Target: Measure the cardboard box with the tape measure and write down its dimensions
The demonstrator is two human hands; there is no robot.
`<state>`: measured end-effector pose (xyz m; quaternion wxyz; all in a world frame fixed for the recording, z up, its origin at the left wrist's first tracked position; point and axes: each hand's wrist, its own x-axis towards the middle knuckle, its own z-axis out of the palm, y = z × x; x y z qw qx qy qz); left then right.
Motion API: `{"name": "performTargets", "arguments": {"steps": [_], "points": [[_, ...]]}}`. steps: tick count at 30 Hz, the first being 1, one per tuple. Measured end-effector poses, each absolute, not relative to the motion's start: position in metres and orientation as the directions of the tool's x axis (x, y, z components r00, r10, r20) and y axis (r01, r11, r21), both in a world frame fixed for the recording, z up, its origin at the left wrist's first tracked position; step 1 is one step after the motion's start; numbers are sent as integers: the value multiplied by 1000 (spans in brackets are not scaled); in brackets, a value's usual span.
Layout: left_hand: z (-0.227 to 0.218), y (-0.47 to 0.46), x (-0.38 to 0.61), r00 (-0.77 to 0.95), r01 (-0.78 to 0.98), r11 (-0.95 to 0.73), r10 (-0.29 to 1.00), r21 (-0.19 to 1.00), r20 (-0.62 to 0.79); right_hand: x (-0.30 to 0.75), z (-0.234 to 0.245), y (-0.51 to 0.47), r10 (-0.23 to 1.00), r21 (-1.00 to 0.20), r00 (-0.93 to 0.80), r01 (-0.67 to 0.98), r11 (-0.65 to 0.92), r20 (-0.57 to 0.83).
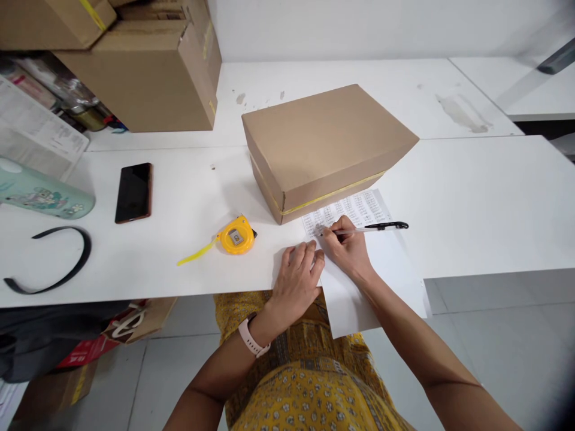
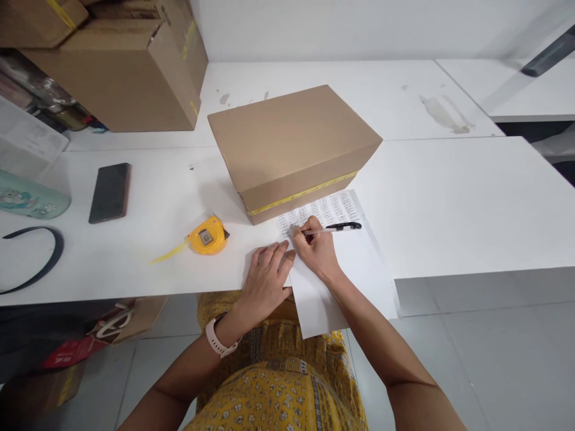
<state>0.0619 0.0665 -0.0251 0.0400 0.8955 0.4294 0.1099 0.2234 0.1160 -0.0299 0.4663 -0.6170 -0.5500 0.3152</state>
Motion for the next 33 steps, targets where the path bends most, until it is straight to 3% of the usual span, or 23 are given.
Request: {"name": "performTargets", "arguments": {"steps": [16,22,25,28,30,33], "points": [[-25,66,62,607,759,-625,781,183,151,221,-29,116,965,-922,229,386,27,124],[-28,67,61,606,753,-625,780,206,152,255,-28,117,838,-890,461,452,60,291],[-31,68,60,615,742,-632,774,222,151,310,-27,124,835,-750,435,660,-41,337],[-26,65,53,635,703,-654,754,280,170,374,-29,132,857,-390,257,918,-72,447],[-17,61,43,631,656,-672,738,344,239,408,-33,135,898,-240,209,963,-121,387],[-1,57,18,481,672,-641,758,371,440,432,-39,137,935,-177,209,971,-163,288]]}}
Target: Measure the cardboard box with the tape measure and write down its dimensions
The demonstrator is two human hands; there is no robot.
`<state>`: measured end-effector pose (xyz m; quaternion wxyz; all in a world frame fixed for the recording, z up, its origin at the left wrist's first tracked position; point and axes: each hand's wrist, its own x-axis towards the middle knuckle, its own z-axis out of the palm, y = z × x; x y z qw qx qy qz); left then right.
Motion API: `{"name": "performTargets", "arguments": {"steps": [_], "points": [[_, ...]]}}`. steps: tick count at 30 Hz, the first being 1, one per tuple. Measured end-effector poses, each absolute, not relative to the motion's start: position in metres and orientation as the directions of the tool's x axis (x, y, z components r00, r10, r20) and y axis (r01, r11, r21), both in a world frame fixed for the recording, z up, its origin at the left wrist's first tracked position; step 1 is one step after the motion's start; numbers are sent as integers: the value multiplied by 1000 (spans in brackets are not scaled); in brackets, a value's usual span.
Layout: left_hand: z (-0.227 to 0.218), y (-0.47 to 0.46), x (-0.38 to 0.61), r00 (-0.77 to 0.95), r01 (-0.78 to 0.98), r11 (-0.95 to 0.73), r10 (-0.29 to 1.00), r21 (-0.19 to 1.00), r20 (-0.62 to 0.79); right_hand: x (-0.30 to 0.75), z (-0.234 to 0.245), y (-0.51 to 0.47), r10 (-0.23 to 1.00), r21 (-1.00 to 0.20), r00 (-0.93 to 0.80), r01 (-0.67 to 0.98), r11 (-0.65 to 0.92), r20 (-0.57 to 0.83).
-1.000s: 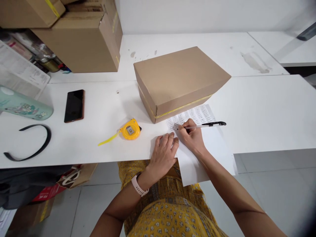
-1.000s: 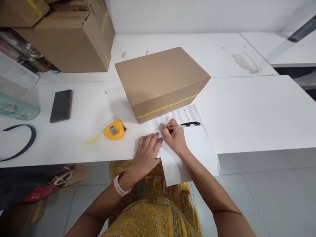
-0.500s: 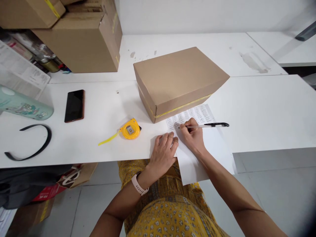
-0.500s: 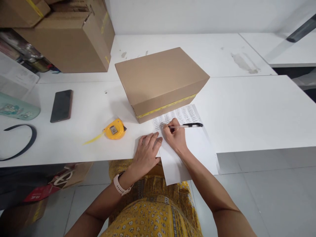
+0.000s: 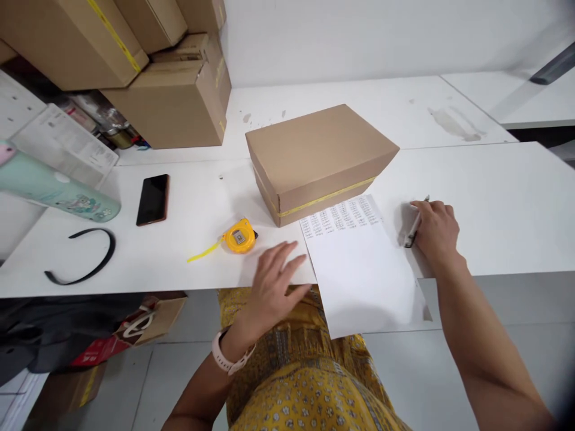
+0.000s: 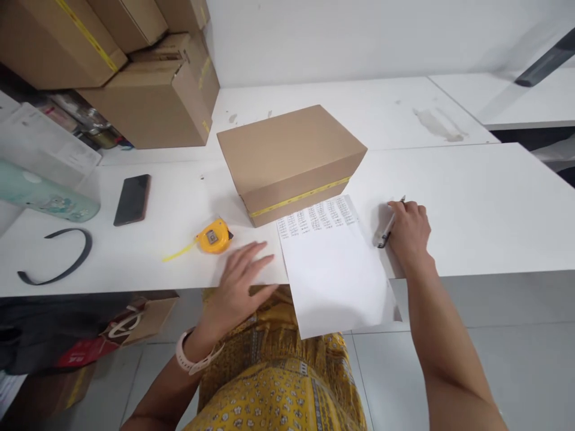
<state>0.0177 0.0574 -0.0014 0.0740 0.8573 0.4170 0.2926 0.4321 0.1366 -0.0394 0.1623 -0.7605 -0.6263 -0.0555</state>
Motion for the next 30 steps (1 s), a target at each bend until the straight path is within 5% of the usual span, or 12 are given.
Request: {"name": "performTargets", "arguments": {"steps": [4,9,12,15,18,22,30], "points": [[5,70,-23,186,850,-412,818,329,544,435,-47,135,922,-263,242,951,-163,302],[-9,99,-52,11,909,-150,942,389,336,427,-39,130,889,-345,288,925,-161,356],[-7,96,-46,-62,836,-110,955,538,290,397,-18,113,822,-395,344,905,-160,454],[8,75,-21,38,587,-122,992,801,123,343,6,83,861,-627,313,779,9,401],[28,52,7,349,339,-104,937,935,-22,288,25,53,990,-949,-114,313,-44,-84],[43,40,24,472,306,-134,881,943,-28,253,34,32,872,-963,-413,53,-263,-261],[59,50,-4,448,244,-84,894,966,-35,275,44,51,931,-982,-313,50,-184,-190]]}}
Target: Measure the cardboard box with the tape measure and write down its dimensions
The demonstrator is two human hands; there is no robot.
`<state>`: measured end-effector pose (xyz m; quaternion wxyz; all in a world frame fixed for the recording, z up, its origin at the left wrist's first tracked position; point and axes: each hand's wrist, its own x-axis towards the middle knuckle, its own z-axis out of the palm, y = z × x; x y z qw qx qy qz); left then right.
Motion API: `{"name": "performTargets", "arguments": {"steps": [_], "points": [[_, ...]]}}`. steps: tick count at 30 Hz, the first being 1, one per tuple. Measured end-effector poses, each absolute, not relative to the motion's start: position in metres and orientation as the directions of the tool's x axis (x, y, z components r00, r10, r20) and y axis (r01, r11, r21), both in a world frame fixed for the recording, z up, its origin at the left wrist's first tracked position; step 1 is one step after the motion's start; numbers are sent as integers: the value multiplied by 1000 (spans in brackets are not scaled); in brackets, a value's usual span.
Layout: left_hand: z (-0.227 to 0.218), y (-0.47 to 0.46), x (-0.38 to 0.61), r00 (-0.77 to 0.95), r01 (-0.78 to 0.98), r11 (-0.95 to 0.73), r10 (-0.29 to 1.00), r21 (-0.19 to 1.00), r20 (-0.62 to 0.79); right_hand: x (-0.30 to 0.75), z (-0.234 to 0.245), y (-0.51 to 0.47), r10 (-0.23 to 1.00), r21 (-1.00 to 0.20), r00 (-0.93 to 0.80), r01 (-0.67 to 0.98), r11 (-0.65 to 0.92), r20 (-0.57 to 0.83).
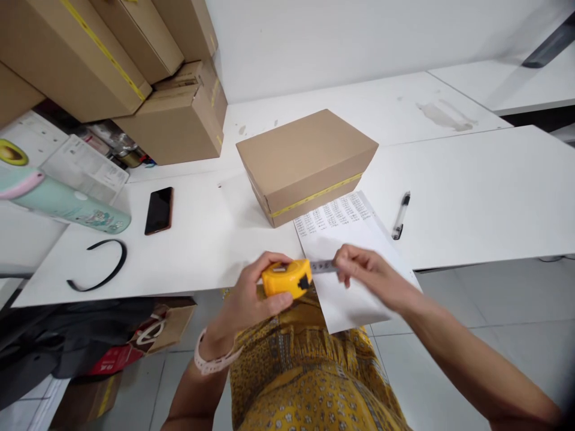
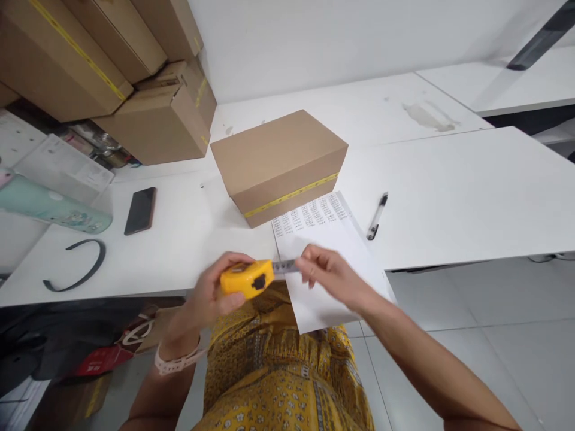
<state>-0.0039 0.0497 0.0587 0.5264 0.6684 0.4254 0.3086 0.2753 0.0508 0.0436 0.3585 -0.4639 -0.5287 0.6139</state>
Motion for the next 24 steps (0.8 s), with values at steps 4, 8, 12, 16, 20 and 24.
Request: {"name": "performTargets", "arguments": {"steps": [4,8,12,16,20,24], "points": [[82,96,-37,126,246,-144,985,959,115,329,77,122,981,-995,175,63,74,84],[108,159,-71,-41,133,-183,981,974,190,381,102,209,926,-993,359,67,99,116],[127,205,-85,-61,138,-120,990,983,130,393,107,265,925,-1000,379,24,7,15],[133,222,-81,-69,144,-105,991,984,116,374,102,290,921,-986,388,140,-85,-24],[129,217,-68,-32,199,-45,998,979,52,351,98,297,955,-949,286,274,-155,-73],[126,206,-54,15,227,-62,998,972,60,337,100,299,975,-928,188,327,-179,-122]]}}
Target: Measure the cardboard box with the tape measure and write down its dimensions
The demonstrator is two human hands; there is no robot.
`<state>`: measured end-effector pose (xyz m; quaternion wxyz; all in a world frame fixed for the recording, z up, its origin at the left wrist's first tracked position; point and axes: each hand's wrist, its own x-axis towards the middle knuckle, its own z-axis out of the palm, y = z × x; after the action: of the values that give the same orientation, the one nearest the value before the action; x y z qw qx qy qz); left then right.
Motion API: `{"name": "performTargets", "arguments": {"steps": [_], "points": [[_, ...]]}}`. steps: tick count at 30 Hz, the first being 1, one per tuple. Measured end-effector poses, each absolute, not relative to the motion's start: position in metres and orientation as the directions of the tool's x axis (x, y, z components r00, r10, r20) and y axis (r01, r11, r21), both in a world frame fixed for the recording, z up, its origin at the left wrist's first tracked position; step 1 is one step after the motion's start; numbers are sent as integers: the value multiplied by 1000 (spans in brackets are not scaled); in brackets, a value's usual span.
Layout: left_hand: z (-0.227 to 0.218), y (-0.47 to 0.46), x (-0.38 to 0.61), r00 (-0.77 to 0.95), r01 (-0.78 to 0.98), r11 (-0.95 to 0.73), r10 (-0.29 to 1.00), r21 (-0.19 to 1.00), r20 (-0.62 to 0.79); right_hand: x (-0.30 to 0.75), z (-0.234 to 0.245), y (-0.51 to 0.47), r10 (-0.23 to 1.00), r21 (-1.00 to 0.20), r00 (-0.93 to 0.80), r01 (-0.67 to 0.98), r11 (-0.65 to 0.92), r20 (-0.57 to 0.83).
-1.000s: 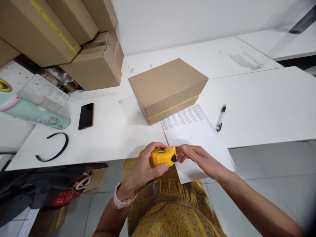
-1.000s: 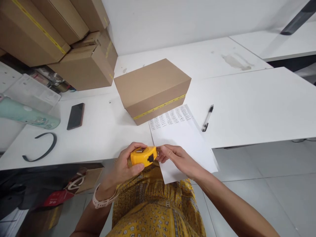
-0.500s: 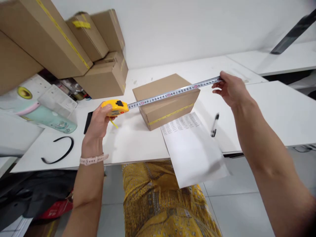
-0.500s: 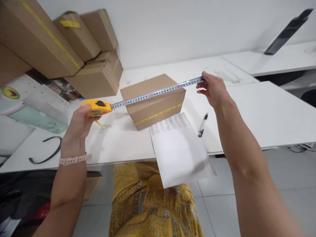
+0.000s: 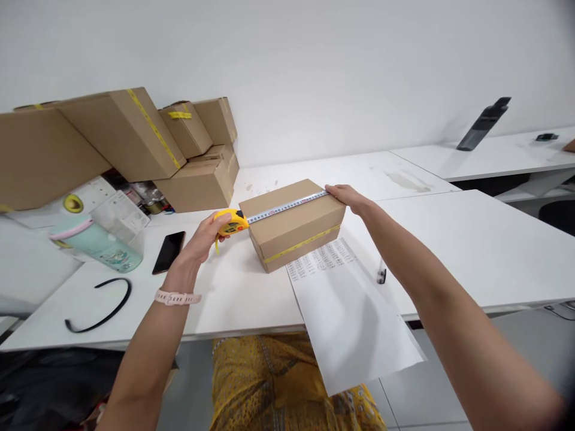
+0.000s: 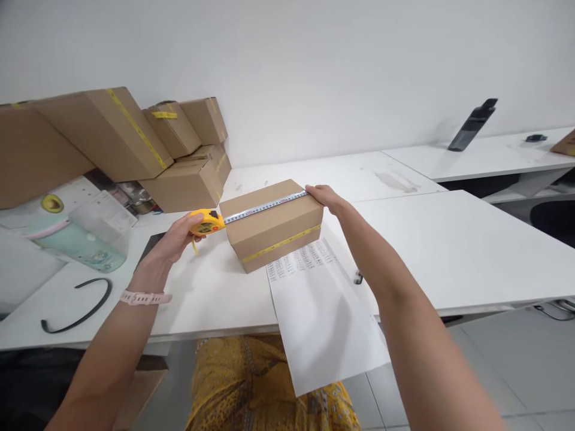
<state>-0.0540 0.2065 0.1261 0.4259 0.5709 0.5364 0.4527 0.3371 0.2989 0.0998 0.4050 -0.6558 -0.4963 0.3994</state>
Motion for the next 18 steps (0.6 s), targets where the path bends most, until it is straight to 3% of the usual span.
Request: {"name": "performTargets", "arguments": {"steps": [4,13,18], "points": [[128,202,-48,9,235,-61,998,970,60,334,103,297,977,-894,126,395,-211,-175],[122,207,-53,53,174,-26,998,984,17,342,93,288,985,-925,155,358,-130,-79],[121,204,-53,77,152,-20,997,988,9,337,96,295,977,-904,125,373,-206,-171]]}}
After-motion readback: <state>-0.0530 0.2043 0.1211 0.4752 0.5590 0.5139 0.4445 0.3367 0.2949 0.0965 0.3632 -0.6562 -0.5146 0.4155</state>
